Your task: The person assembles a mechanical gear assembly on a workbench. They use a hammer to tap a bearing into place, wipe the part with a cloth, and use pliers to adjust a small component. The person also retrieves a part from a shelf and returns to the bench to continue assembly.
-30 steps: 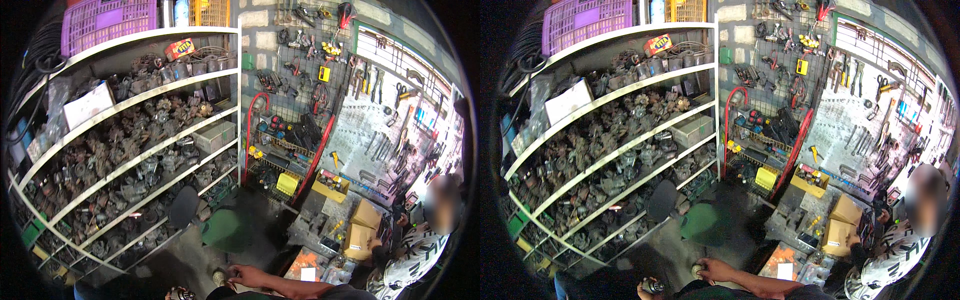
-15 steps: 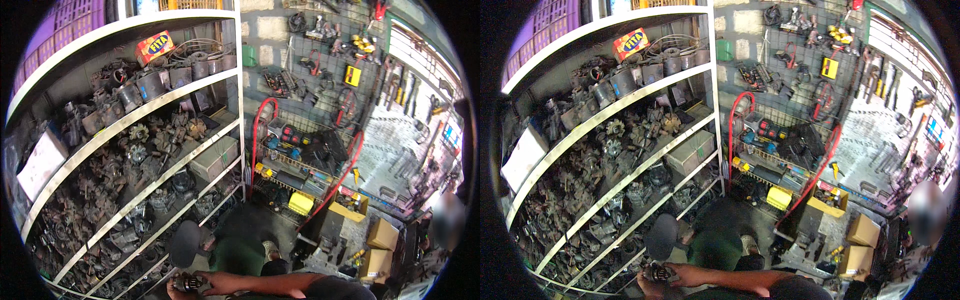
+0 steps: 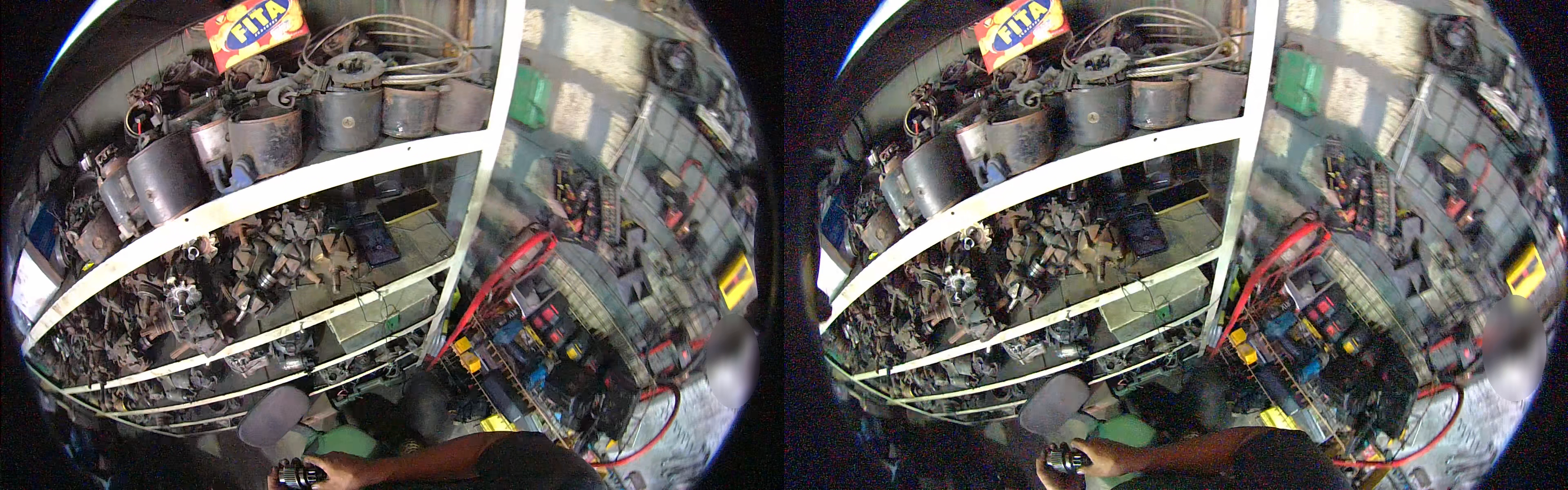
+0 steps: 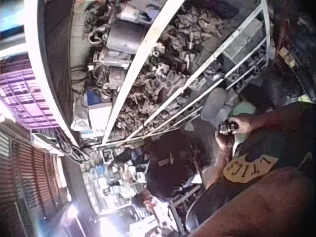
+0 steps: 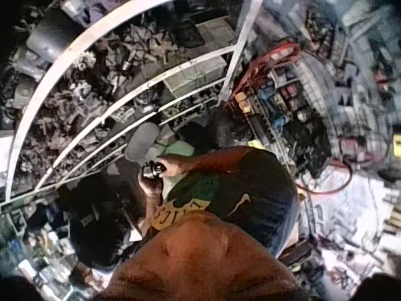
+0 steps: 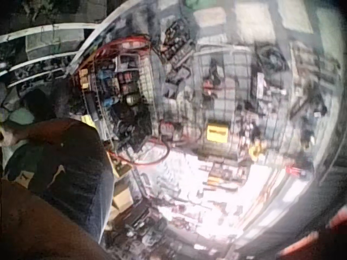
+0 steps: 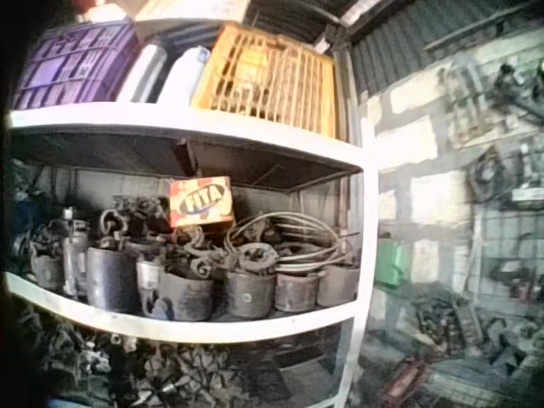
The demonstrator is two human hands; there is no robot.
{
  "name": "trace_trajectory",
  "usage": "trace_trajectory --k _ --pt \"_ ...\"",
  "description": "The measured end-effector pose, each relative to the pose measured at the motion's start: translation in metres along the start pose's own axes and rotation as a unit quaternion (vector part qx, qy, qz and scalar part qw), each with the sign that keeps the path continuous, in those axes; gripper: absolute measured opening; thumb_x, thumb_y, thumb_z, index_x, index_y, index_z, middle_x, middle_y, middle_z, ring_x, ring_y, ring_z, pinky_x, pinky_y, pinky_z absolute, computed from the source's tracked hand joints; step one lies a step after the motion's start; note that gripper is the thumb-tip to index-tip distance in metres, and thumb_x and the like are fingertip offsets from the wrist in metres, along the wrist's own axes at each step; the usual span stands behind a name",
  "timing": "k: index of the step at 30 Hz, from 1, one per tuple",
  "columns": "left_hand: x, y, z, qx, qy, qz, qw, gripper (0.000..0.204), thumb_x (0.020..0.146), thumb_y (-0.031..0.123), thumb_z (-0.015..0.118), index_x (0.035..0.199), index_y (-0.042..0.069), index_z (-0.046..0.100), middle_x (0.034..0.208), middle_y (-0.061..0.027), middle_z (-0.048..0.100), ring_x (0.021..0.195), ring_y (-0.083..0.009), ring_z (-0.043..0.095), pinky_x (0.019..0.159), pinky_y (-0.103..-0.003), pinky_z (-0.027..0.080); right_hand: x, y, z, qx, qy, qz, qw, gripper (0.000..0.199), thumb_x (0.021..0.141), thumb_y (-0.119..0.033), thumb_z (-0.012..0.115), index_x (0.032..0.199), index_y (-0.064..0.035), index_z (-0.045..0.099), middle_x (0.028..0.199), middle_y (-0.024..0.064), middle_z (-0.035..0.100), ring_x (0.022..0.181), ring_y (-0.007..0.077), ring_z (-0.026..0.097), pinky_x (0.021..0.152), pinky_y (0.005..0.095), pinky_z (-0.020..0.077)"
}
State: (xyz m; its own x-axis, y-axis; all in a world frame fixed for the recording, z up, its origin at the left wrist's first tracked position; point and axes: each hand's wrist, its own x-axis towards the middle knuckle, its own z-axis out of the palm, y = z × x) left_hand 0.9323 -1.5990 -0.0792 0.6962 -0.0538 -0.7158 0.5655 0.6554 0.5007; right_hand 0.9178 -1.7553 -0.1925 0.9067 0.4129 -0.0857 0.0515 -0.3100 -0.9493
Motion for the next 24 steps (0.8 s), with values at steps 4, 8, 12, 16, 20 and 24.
trace_trajectory --k 4,8,12,16,20,24 --pt "0.007 -0.026 0.010 -0.018 0.031 0.037 0.999 0.028 0.110 0.033 0.053 0.099 0.011 0.066 0.094 -0.0072 0.069 0.089 -0.0301 0.066 0.084 -0.052 0.058 -0.002 0.030 -0.006 0.002 0.027 -0.044 0.999 0.073 0.097 -0.030 0.084 0.152 0.0029 0.049 0.125 0.0311 0.073 0.115 0.0500 0.074 0.100 0.0563 0.0589" --pt "0.002 -0.038 0.025 -0.048 0.015 0.073 0.996 0.035 0.110 0.032 0.052 0.079 0.016 0.050 0.078 -0.0044 0.051 0.075 -0.0248 0.050 0.076 -0.047 0.049 -0.011 0.019 -0.032 0.041 -0.001 -0.078 0.996 0.072 0.096 -0.029 0.085 0.152 0.0014 0.054 0.127 0.0295 0.074 0.118 0.0469 0.074 0.102 0.0548 0.0588" --pt "-0.015 -0.046 0.050 -0.089 -0.013 0.060 0.994 0.035 0.111 0.034 0.052 0.080 0.017 0.050 0.079 -0.0032 0.050 0.076 -0.0252 0.050 0.078 -0.049 0.048 -0.021 0.017 -0.048 0.027 0.020 -0.106 0.994 0.077 0.095 -0.029 0.087 0.158 -0.0003 0.055 0.136 0.0265 0.072 0.125 0.0436 0.073 0.103 0.0532 0.0597" --pt "-0.014 -0.050 0.059 -0.093 0.041 0.070 0.992 0.036 0.110 0.035 0.051 0.079 0.017 0.048 0.077 -0.0027 0.045 0.074 -0.0245 0.046 0.078 -0.048 0.047 -0.028 -0.005 -0.082 0.092 -0.045 -0.077 0.992 0.079 0.094 -0.028 0.087 0.159 0.0003 0.053 0.137 0.0260 0.072 0.125 0.0434 0.073 0.100 0.0520 0.0607" --pt "-0.015 -0.052 0.061 -0.081 0.043 0.084 0.992 0.036 0.110 0.035 0.051 0.079 0.017 0.047 0.076 -0.0021 0.043 0.074 -0.0242 0.045 0.078 -0.047 0.047 -0.023 0.006 -0.067 0.048 -0.028 -0.103 0.993 0.081 0.095 -0.029 0.086 0.162 -0.0001 0.051 0.134 0.0259 0.074 0.122 0.0425 0.075 0.101 0.0509 0.0608" --pt "-0.010 -0.049 0.041 -0.090 0.023 0.079 0.993 0.036 0.110 0.034 0.051 0.079 0.017 0.048 0.076 -0.0020 0.045 0.075 -0.0244 0.046 0.079 -0.048 0.048 -0.019 0.009 -0.052 0.071 -0.017 -0.092 0.993 0.079 0.095 -0.030 0.087 0.161 -0.0006 0.052 0.128 0.0252 0.076 0.118 0.0420 0.077 0.100 0.0502 0.0612"
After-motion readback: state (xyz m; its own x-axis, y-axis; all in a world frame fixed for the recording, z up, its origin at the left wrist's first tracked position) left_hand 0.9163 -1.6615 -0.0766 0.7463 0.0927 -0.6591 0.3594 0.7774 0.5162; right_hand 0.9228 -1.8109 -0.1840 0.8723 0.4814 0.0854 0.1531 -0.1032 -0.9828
